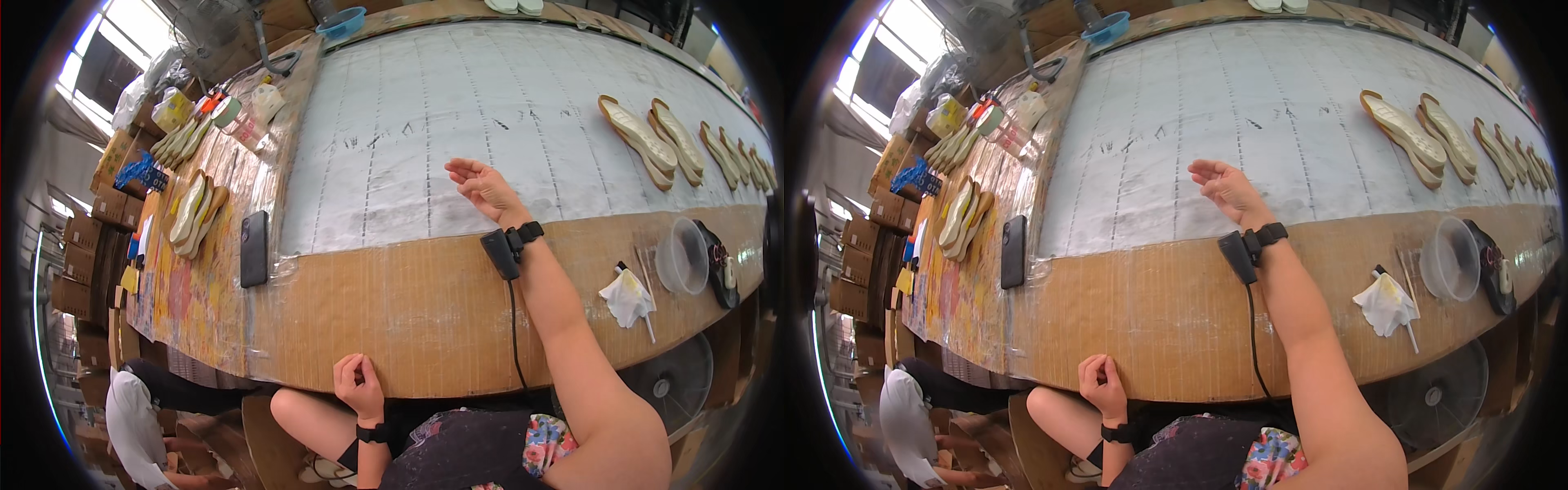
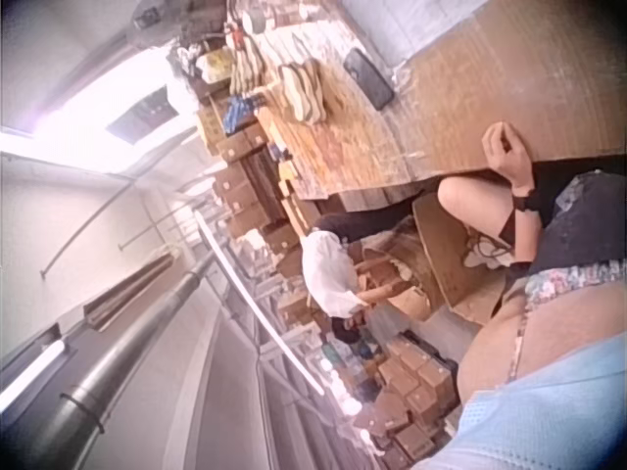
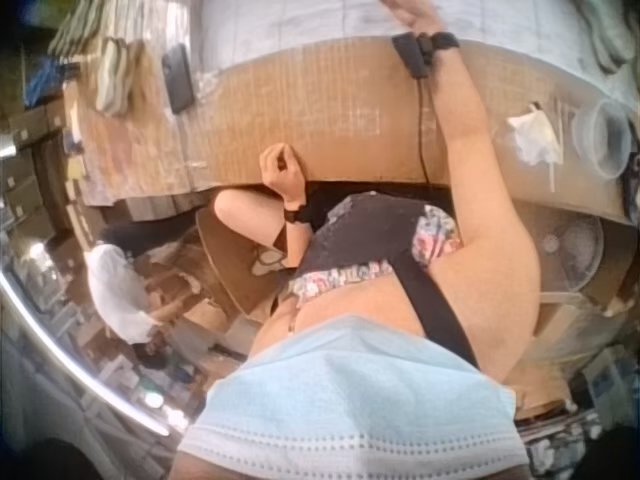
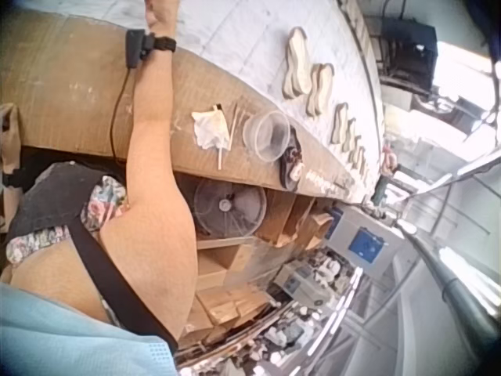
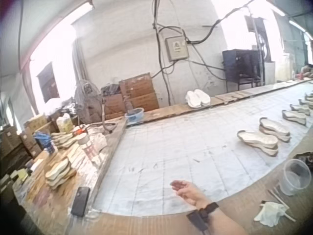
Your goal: The recorder picks up and inspects various shoe sole components from a conveyor line, checking for quality or matching parts.
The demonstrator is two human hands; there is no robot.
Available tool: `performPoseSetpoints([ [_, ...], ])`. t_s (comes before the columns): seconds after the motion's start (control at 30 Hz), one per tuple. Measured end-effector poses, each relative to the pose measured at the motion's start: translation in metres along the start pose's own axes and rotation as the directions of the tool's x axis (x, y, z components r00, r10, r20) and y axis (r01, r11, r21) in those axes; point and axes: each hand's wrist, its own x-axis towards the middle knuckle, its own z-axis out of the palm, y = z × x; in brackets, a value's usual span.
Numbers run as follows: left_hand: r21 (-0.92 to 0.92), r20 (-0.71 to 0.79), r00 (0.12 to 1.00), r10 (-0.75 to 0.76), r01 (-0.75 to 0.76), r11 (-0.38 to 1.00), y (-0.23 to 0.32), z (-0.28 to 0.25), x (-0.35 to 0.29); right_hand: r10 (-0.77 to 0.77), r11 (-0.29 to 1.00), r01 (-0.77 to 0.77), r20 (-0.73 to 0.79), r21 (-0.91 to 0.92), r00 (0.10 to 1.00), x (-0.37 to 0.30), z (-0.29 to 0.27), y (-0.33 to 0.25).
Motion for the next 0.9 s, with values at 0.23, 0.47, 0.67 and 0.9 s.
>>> performPoseSetpoints([
  [0.23,0.004,-0.003,1.000,0.006,-0.006,1.000,0.006,0.002,-0.001,-0.012,0.997,0.004,-0.102,-0.076,0.995,-0.002,0.004,-0.002],
  [0.47,0.045,0.001,1.000,-0.019,0.019,0.999,0.009,0.000,-0.006,-0.075,0.980,0.026,-0.247,-0.198,0.966,-0.002,0.007,0.000],
  [0.67,0.035,0.015,1.000,-0.009,0.008,0.999,0.014,0.005,-0.005,-0.126,0.974,0.055,-0.322,-0.221,0.938,-0.003,-0.004,-0.003],
  [0.9,0.060,0.023,1.000,-0.013,0.012,0.998,0.016,0.005,-0.006,-0.059,0.952,-0.027,-0.270,-0.304,0.961,-0.004,-0.006,-0.004],
])
